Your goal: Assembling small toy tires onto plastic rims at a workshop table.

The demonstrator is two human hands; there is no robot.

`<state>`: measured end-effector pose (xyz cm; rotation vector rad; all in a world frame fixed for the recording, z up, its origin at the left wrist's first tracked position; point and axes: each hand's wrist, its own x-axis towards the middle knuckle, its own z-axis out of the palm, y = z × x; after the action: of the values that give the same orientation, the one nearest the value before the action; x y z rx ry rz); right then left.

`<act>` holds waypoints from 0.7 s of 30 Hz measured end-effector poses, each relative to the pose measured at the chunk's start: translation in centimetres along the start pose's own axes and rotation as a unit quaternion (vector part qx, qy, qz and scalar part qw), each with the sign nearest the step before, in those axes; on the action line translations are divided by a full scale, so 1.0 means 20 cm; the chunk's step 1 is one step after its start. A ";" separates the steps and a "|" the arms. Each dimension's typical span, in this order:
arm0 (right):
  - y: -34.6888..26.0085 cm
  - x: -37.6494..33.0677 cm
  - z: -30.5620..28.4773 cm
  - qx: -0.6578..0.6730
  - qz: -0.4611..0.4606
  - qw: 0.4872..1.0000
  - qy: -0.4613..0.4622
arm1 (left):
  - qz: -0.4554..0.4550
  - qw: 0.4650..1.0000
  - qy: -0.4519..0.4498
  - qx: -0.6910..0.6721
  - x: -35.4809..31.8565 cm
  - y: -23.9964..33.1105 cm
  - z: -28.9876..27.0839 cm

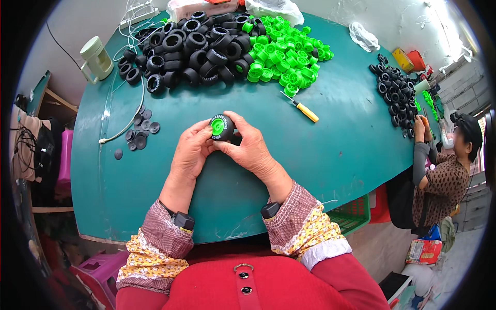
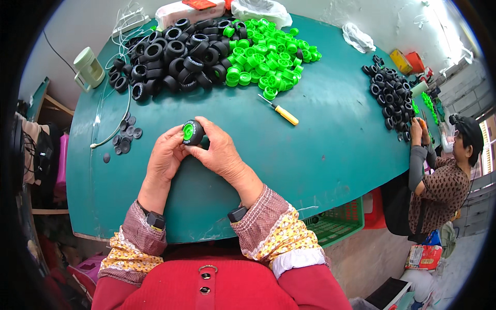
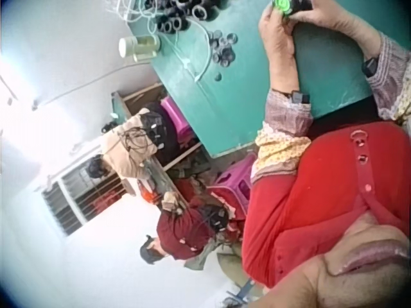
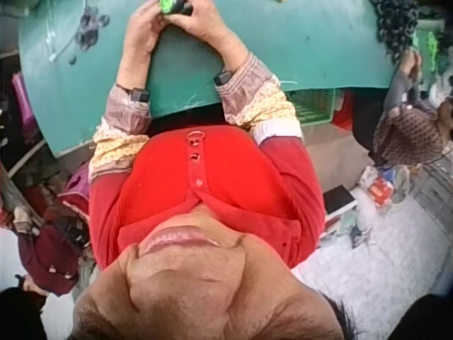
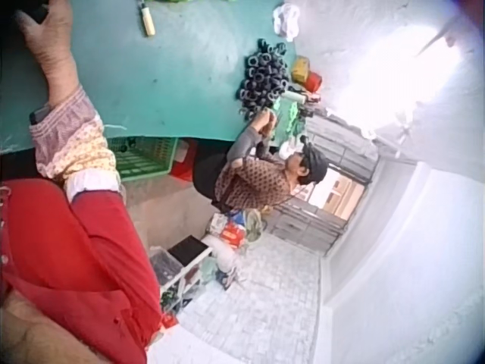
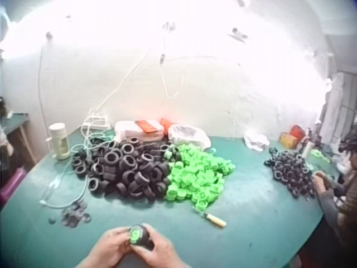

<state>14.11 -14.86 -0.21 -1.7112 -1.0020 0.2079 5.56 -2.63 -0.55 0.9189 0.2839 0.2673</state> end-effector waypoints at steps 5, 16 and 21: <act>0.00 -0.01 -0.01 -0.075 -0.058 0.995 0.020 | 0.068 0.967 0.077 0.233 -0.01 0.00 0.03; 0.14 0.01 -0.47 -0.318 -0.031 0.935 0.152 | -0.028 0.986 -0.033 -0.163 0.01 0.04 0.03; 0.37 -0.06 -0.60 -0.478 0.039 0.857 0.191 | -0.021 0.991 -0.044 -0.122 0.00 0.03 0.02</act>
<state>24.25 -24.52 -2.28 -2.5465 -0.7599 -0.6801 5.71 -2.50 0.13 0.6807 0.1833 0.2160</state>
